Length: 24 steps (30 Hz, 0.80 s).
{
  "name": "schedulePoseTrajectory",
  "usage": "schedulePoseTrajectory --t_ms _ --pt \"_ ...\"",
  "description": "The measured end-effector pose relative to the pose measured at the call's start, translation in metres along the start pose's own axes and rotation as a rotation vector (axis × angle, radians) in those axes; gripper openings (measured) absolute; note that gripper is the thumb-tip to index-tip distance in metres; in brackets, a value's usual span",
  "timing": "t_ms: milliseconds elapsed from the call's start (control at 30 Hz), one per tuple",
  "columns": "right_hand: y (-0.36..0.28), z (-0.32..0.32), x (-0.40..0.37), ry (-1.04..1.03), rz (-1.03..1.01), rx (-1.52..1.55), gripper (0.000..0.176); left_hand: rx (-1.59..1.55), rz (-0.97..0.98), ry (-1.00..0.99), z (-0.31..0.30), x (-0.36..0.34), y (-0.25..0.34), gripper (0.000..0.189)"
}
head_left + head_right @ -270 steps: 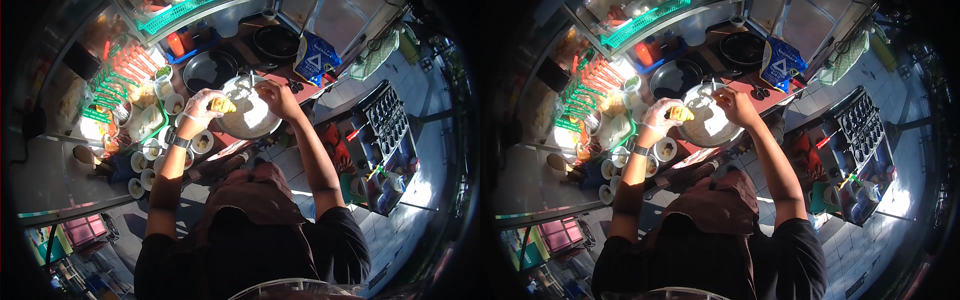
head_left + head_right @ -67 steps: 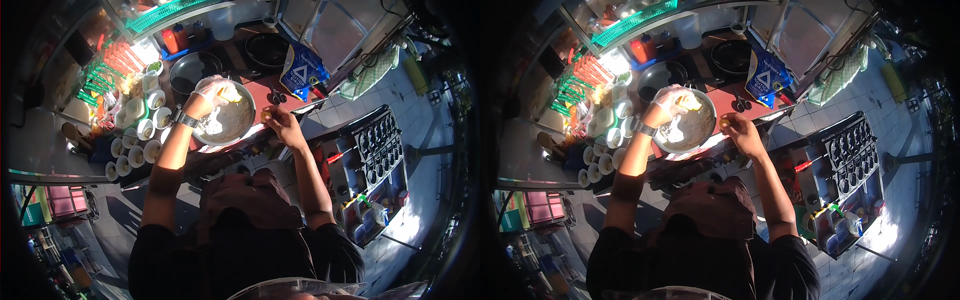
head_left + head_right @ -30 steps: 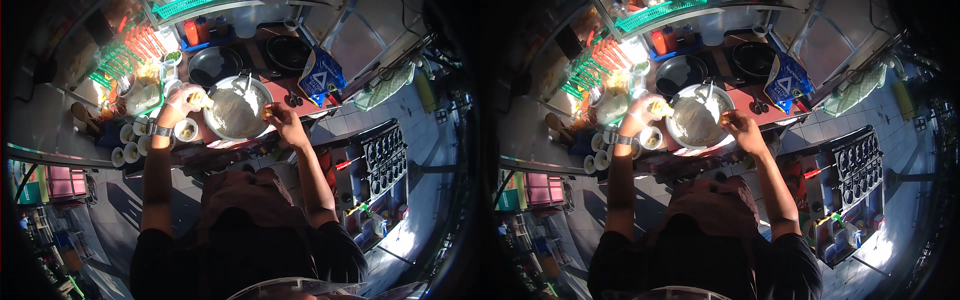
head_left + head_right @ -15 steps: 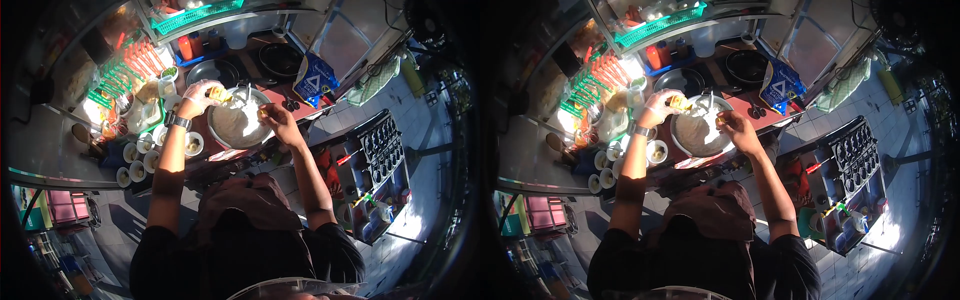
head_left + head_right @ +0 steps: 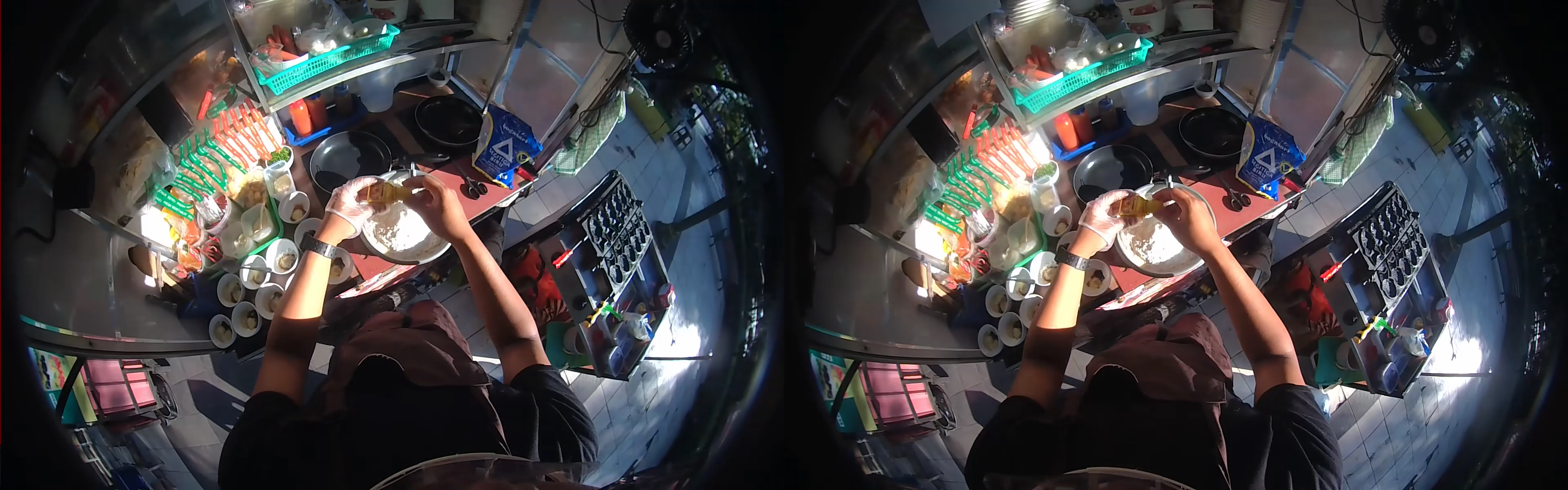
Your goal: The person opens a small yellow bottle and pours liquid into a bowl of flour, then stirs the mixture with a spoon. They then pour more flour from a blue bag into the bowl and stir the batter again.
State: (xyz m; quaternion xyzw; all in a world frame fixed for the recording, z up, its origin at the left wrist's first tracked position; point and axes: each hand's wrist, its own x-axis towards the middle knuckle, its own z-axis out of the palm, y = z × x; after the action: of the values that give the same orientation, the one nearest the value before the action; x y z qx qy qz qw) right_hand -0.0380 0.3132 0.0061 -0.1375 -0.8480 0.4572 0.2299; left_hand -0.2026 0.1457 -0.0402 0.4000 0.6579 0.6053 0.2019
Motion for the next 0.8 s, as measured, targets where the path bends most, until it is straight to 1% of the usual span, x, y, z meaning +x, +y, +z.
schedulePoseTrajectory --t_ms 67,100,167,200,267,300,367,400,433,500,533,567,633,667,700,767,800 --pt "-0.003 0.002 -0.002 -0.005 -0.072 -0.007 0.024 0.243 -0.014 -0.057 -0.004 -0.002 0.005 0.043" --pt "-0.002 0.002 -0.003 -0.009 -0.073 -0.014 0.024 0.236 -0.013 -0.053 -0.003 -0.004 0.006 0.043" --pt "0.006 0.000 -0.002 -0.007 -0.321 -0.107 0.022 -0.153 -0.169 -0.108 0.002 -0.007 0.007 0.039" --pt "0.010 -0.001 -0.001 -0.009 -0.325 -0.113 0.022 -0.157 -0.163 -0.106 0.003 -0.008 0.007 0.039" --pt "0.017 -0.004 0.001 -0.014 -0.639 -0.213 0.021 -0.560 -0.374 -0.158 0.004 -0.013 0.005 0.039" --pt "0.012 -0.007 0.000 -0.016 -0.642 -0.216 0.021 -0.563 -0.370 -0.156 0.004 -0.014 0.003 0.039" --pt "0.003 -0.012 -0.004 -0.081 -0.375 -0.327 0.028 -0.676 -0.412 -0.178 0.002 -0.016 -0.001 0.041" --pt "-0.015 -0.016 -0.004 -0.211 0.011 -0.348 0.037 -0.627 -0.378 -0.165 0.002 -0.017 0.004 0.039" --pt "-0.010 -0.018 -0.003 -0.217 0.008 -0.351 0.037 -0.632 -0.376 -0.159 0.003 -0.017 0.006 0.039" --pt "-0.001 -0.021 0.003 -0.274 -0.209 -0.173 0.043 -0.477 -0.417 -0.097 0.006 -0.016 0.015 0.038" --pt "-0.003 -0.021 0.004 -0.254 -0.440 -0.141 0.041 -0.420 -0.415 -0.093 0.006 -0.019 0.032 0.038" --pt "-0.003 -0.018 0.005 -0.269 -0.447 -0.142 0.041 -0.428 -0.413 -0.078 0.007 -0.019 0.029 0.038" --pt "-0.001 -0.014 0.005 -0.337 -0.132 -0.183 0.041 -0.276 -0.331 -0.090 0.009 -0.016 0.014 0.037" --pt "0.000 -0.013 0.007 -0.325 -0.041 -0.206 0.038 -0.343 -0.355 -0.066 0.008 -0.014 0.001 0.038" --pt "0.003 -0.013 0.006 -0.331 -0.043 -0.207 0.038 -0.345 -0.355 -0.061 0.006 -0.016 0.007 0.038" --pt "0.009 -0.013 0.006 -0.366 -0.036 -0.073 0.033 -0.244 -0.312 -0.092 0.003 -0.019 0.020 0.038" --pt "0.007 -0.013 0.010 -0.369 -0.023 -0.067 0.030 -0.263 -0.251 -0.059 0.007 -0.019 0.020 0.035"
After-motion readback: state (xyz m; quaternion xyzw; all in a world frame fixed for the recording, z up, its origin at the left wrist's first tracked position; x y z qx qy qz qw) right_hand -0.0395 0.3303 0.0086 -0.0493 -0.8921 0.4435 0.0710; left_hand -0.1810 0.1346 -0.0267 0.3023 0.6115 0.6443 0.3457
